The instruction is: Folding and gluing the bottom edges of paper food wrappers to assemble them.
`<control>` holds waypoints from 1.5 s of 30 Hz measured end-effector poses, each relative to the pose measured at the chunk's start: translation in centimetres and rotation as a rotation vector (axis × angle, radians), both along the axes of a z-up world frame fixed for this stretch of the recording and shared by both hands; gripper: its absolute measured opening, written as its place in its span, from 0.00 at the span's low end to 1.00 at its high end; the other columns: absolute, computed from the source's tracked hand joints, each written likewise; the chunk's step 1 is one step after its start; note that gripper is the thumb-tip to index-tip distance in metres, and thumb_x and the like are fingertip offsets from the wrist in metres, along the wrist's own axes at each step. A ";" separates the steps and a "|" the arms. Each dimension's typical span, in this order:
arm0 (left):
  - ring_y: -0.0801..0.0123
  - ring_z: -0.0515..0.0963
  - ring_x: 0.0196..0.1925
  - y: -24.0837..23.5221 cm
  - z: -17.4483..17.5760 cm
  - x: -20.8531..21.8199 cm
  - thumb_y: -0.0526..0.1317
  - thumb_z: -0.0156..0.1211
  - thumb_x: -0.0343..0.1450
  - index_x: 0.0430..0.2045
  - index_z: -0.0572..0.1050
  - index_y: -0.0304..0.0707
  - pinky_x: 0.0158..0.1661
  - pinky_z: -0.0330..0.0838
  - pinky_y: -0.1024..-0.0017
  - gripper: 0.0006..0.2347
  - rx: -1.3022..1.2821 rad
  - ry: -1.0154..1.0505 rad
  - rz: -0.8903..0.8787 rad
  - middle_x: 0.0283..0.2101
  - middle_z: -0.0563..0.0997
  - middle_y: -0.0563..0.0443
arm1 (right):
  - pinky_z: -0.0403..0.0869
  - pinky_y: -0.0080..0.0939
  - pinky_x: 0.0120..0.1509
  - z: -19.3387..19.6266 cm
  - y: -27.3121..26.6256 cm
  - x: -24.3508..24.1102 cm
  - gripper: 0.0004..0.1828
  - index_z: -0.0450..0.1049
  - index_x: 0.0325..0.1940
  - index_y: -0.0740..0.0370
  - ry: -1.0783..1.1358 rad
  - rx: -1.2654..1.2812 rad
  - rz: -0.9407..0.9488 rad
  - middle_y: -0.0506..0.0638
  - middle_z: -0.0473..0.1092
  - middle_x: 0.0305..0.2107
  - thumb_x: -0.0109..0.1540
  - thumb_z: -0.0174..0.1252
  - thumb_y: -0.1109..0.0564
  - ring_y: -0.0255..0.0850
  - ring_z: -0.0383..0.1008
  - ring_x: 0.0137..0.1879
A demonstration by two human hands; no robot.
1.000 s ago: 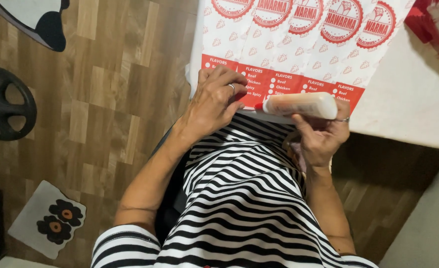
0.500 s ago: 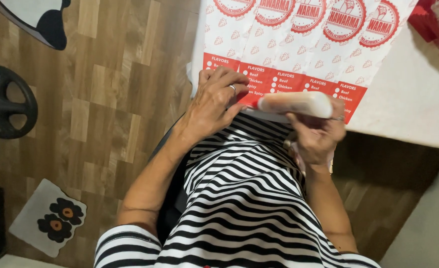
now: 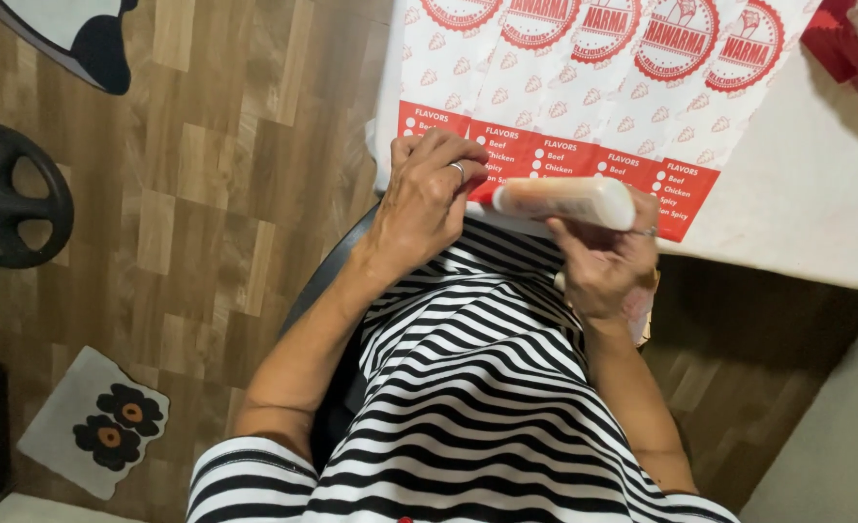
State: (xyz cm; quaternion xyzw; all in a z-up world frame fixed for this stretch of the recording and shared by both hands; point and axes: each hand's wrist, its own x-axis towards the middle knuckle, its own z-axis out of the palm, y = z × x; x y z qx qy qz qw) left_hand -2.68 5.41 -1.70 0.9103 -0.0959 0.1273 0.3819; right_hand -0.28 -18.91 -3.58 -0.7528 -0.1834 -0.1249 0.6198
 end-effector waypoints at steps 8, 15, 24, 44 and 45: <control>0.61 0.75 0.50 0.2 -0.3 0.1 0.24 0.61 0.62 0.33 0.81 0.38 0.51 0.59 0.64 0.11 0.001 -0.018 -0.014 0.43 0.81 0.55 | 0.76 0.53 0.54 -0.8 -0.1 0.2 0.26 0.66 0.53 0.76 -0.003 0.050 -0.001 0.66 0.73 0.40 0.57 0.74 0.70 0.52 0.76 0.52; 0.54 0.76 0.47 3.4 1.8 0.1 0.26 0.64 0.68 0.31 0.81 0.35 0.47 0.64 0.62 0.05 -0.009 -0.133 -0.031 0.41 0.81 0.48 | 0.76 0.53 0.54 -2.7 -4.7 0.2 0.29 0.65 0.53 0.77 -0.006 0.195 -0.090 0.66 0.71 0.38 0.57 0.75 0.63 0.49 0.75 0.46; 0.61 0.75 0.50 7.1 1.6 -1.4 0.35 0.76 0.65 0.34 0.82 0.42 0.48 0.60 0.66 0.09 0.022 0.000 0.045 0.46 0.82 0.56 | 0.74 0.50 0.55 -1.1 1.1 1.9 0.27 0.67 0.51 0.74 -0.058 0.155 0.016 0.62 0.72 0.36 0.57 0.77 0.64 0.44 0.72 0.47; 0.53 0.73 0.54 8.0 1.3 -1.5 0.34 0.79 0.60 0.41 0.82 0.38 0.54 0.66 0.61 0.16 -0.177 0.105 -0.033 0.51 0.80 0.50 | 0.77 0.55 0.55 0.7 5.9 2.4 0.27 0.66 0.55 0.79 0.019 0.105 0.292 0.68 0.72 0.41 0.56 0.71 0.77 0.52 0.76 0.51; 0.53 0.73 0.54 7.9 1.2 -1.5 0.34 0.79 0.60 0.41 0.82 0.38 0.54 0.66 0.61 0.16 -0.180 0.105 -0.033 0.51 0.80 0.50 | 0.77 0.55 0.55 -0.1 4.7 2.6 0.27 0.66 0.55 0.79 0.020 0.103 0.292 0.68 0.72 0.41 0.56 0.71 0.77 0.52 0.76 0.51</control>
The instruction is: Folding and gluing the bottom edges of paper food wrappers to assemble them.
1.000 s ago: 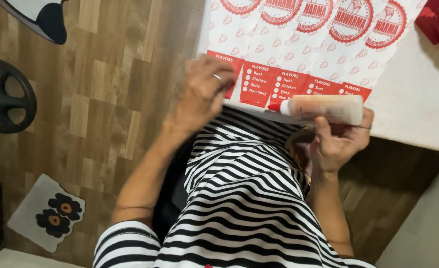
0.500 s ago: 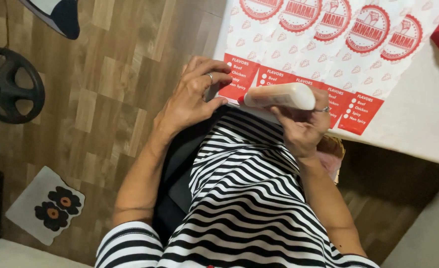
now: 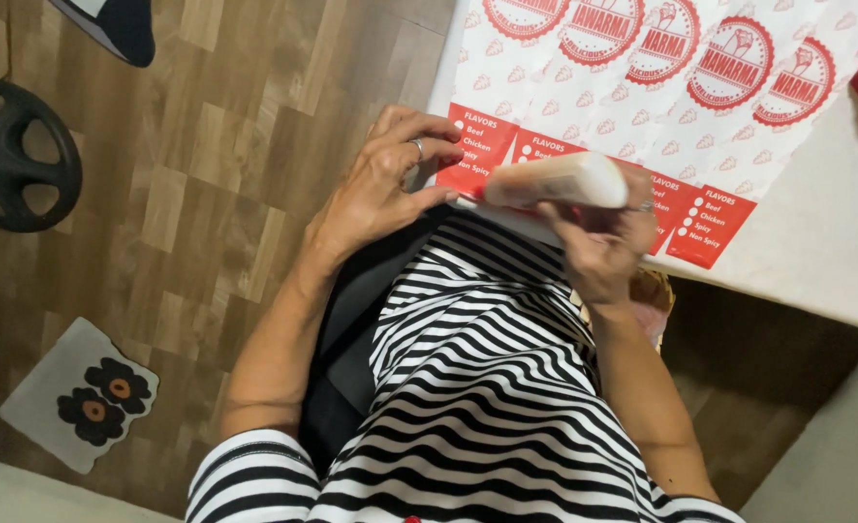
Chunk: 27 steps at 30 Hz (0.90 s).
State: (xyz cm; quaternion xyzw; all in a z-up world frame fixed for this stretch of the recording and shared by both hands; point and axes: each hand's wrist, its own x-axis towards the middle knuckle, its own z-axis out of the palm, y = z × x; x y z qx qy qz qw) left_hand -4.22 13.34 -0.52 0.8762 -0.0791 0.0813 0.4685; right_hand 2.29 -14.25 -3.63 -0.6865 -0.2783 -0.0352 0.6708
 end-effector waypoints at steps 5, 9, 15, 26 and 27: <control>0.58 0.73 0.53 -0.7 -0.9 0.2 0.33 0.79 0.61 0.36 0.82 0.41 0.52 0.65 0.63 0.13 0.016 -0.006 0.085 0.48 0.80 0.55 | 0.76 0.52 0.55 -1.1 -2.9 0.0 0.26 0.63 0.56 0.78 -0.009 -0.028 -0.100 0.66 0.71 0.44 0.60 0.70 0.73 0.51 0.75 0.53; 0.58 0.73 0.52 -1.1 -1.2 0.3 0.33 0.79 0.61 0.35 0.82 0.41 0.51 0.65 0.63 0.13 0.017 -0.020 0.114 0.47 0.80 0.55 | 0.76 0.54 0.57 -0.6 -1.1 -0.5 0.26 0.63 0.56 0.78 0.000 0.022 -0.074 0.67 0.71 0.43 0.59 0.70 0.74 0.52 0.75 0.52; 0.56 0.74 0.53 -0.9 -0.5 0.1 0.29 0.70 0.64 0.36 0.82 0.40 0.52 0.66 0.61 0.10 0.012 -0.027 0.093 0.47 0.81 0.53 | 0.76 0.53 0.55 -0.4 1.9 -0.8 0.28 0.65 0.55 0.80 -0.023 0.016 -0.061 0.67 0.70 0.42 0.57 0.72 0.75 0.53 0.76 0.52; 0.57 0.74 0.54 -0.7 -0.2 0.2 0.23 0.51 0.69 0.36 0.83 0.41 0.50 0.67 0.64 0.14 0.048 -0.008 0.084 0.48 0.81 0.54 | 0.73 0.56 0.59 -1.5 -0.9 -1.0 0.29 0.66 0.55 0.78 -0.069 -0.055 -0.153 0.67 0.70 0.43 0.56 0.75 0.72 0.54 0.75 0.53; 0.57 0.74 0.54 -0.6 -0.2 0.2 0.23 0.51 0.69 0.36 0.83 0.41 0.50 0.67 0.64 0.14 0.049 -0.008 0.083 0.48 0.81 0.54 | 0.73 0.56 0.59 -1.7 -1.5 -0.9 0.29 0.66 0.55 0.78 -0.069 -0.054 -0.154 0.67 0.70 0.43 0.56 0.75 0.72 0.54 0.75 0.53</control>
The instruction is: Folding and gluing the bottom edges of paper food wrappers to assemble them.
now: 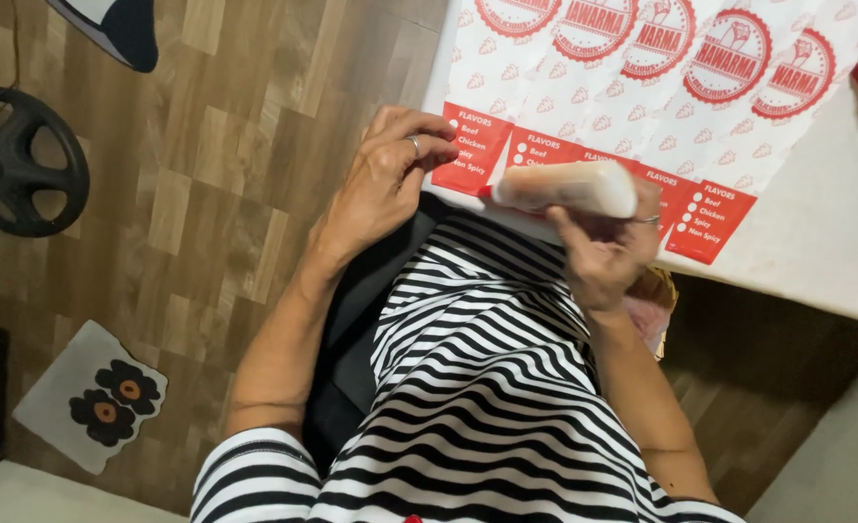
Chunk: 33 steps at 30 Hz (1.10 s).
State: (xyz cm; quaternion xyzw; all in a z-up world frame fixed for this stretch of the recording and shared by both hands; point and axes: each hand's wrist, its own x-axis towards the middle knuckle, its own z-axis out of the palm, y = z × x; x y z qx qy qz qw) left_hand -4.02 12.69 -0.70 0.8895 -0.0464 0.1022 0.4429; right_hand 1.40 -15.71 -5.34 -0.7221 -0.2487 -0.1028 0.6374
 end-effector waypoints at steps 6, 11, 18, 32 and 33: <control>0.58 0.75 0.52 -0.9 2.0 0.1 0.24 0.54 0.70 0.34 0.83 0.42 0.48 0.65 0.64 0.12 0.115 -0.016 -0.015 0.46 0.82 0.55 | 0.77 0.44 0.63 1.8 -3.5 0.4 0.24 0.65 0.53 0.61 0.363 0.384 -0.134 0.52 0.73 0.44 0.63 0.69 0.50 0.41 0.76 0.53; 0.53 0.73 0.42 -4.4 5.4 1.2 0.24 0.63 0.72 0.41 0.79 0.32 0.44 0.62 0.60 0.07 0.159 -0.232 0.103 0.43 0.79 0.45 | 0.79 0.40 0.67 4.5 -12.0 2.7 0.28 0.75 0.54 0.60 0.554 0.648 -0.357 0.50 0.77 0.48 0.55 0.75 0.48 0.40 0.79 0.53; 0.49 0.75 0.42 -12.1 4.6 4.0 0.23 0.62 0.71 0.40 0.74 0.27 0.46 0.66 0.56 0.07 0.000 -0.352 -0.188 0.42 0.77 0.39 | 0.78 0.32 0.51 3.9 -28.1 4.5 0.11 0.78 0.54 0.65 0.568 -0.037 -0.664 0.40 0.75 0.39 0.71 0.68 0.56 0.29 0.74 0.44; 0.53 0.81 0.48 -22.8 -0.7 5.7 0.31 0.56 0.75 0.38 0.76 0.29 0.49 0.73 0.60 0.03 0.127 -0.437 -0.321 0.43 0.79 0.39 | 0.79 0.48 0.51 6.0 -17.7 0.4 0.07 0.82 0.41 0.66 -0.205 -0.619 -0.283 0.58 0.77 0.47 0.62 0.73 0.64 0.55 0.81 0.48; 0.53 0.81 0.48 -23.0 -0.7 5.8 0.31 0.56 0.75 0.38 0.76 0.29 0.49 0.73 0.60 0.03 0.127 -0.436 -0.327 0.43 0.79 0.39 | 0.79 0.48 0.51 5.7 -17.4 0.2 0.07 0.82 0.41 0.66 -0.202 -0.617 -0.288 0.58 0.77 0.47 0.62 0.73 0.64 0.55 0.81 0.48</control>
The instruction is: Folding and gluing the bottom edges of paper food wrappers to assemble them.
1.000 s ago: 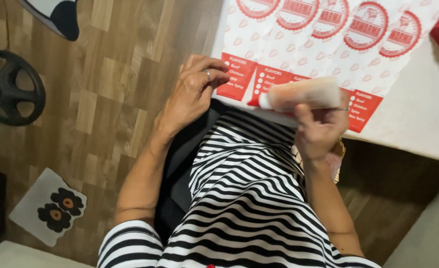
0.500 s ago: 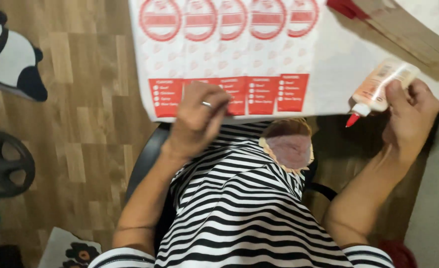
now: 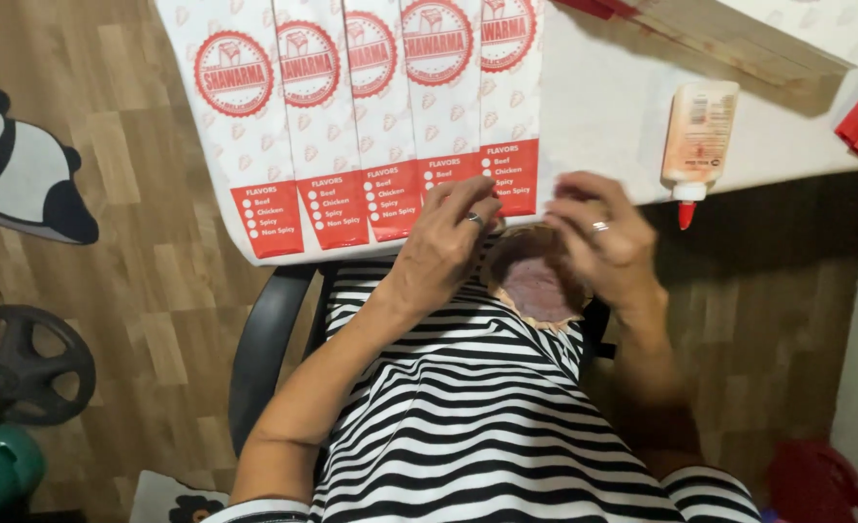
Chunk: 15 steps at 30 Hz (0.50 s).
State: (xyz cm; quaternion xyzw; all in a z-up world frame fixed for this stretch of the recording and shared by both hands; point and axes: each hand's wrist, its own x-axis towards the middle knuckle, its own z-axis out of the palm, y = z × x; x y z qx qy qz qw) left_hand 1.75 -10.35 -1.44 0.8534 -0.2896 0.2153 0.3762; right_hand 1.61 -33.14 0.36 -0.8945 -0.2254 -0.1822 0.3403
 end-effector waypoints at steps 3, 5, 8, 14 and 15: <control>0.51 0.80 0.51 -0.3 -0.1 0.2 0.31 0.54 0.76 0.40 0.75 0.26 0.50 0.73 0.57 0.04 0.023 0.010 -0.005 0.42 0.78 0.38 | 0.80 0.44 0.55 -0.4 0.8 -0.2 0.06 0.83 0.43 0.66 0.089 0.087 0.070 0.57 0.76 0.51 0.61 0.70 0.65 0.51 0.81 0.49; 0.52 0.80 0.54 -0.3 0.0 0.4 0.30 0.55 0.76 0.40 0.74 0.25 0.53 0.73 0.58 0.04 0.085 0.027 -0.016 0.42 0.78 0.37 | 0.80 0.48 0.55 0.0 1.0 0.0 0.08 0.81 0.45 0.67 0.072 0.089 0.111 0.60 0.75 0.51 0.62 0.69 0.66 0.54 0.81 0.49; 0.49 0.79 0.55 -0.2 -0.1 0.5 0.30 0.52 0.77 0.42 0.73 0.23 0.54 0.73 0.57 0.05 0.096 0.034 -0.038 0.42 0.77 0.34 | 0.80 0.49 0.54 -0.2 1.2 0.3 0.07 0.81 0.46 0.67 0.062 0.102 0.138 0.61 0.75 0.52 0.64 0.66 0.65 0.55 0.81 0.50; 0.54 0.79 0.56 0.1 -0.1 1.0 0.34 0.49 0.78 0.44 0.72 0.26 0.54 0.74 0.61 0.07 0.188 -0.007 -0.069 0.47 0.76 0.36 | 0.80 0.48 0.53 -0.3 1.3 0.9 0.07 0.81 0.44 0.68 0.034 0.116 0.158 0.60 0.75 0.50 0.62 0.68 0.66 0.55 0.82 0.49; 0.54 0.79 0.56 0.2 0.2 1.0 0.34 0.49 0.78 0.44 0.72 0.26 0.54 0.74 0.61 0.07 0.188 -0.006 -0.070 0.47 0.76 0.36 | 0.80 0.48 0.53 -0.3 1.3 1.0 0.07 0.81 0.44 0.68 0.035 0.116 0.158 0.60 0.75 0.50 0.62 0.68 0.66 0.55 0.82 0.49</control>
